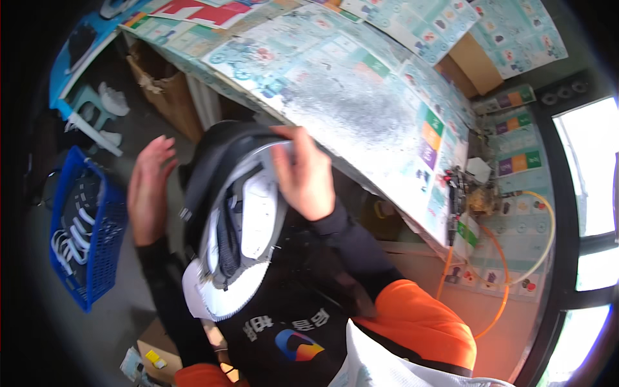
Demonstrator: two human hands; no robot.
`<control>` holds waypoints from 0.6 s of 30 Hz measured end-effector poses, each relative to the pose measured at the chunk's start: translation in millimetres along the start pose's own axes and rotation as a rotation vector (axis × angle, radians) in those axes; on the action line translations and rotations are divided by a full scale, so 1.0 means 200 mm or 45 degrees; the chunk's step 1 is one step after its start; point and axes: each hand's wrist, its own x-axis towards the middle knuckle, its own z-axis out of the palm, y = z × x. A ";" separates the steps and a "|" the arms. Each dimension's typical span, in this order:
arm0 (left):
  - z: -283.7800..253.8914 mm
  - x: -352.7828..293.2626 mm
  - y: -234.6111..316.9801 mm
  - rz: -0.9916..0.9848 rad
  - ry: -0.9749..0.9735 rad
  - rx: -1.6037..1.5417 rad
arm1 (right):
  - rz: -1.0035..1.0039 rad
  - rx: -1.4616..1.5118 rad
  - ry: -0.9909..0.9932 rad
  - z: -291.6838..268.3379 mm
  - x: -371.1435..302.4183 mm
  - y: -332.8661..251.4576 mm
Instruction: The person cleans a shoe upper using a high-pressure air nozzle, moves the shoe to a basket, and later cleans a small circular component.
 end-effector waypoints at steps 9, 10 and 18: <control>0.17 -0.11 -0.14 -0.112 -0.045 -0.076 | 0.419 0.072 -0.007 -0.10 0.01 0.05; 0.19 -0.09 -0.13 -0.094 0.007 -0.089 | 0.460 0.106 0.002 -0.10 0.02 0.09; 0.32 0.35 0.04 0.092 0.189 -0.266 | 0.955 0.959 -0.390 -0.20 0.00 0.00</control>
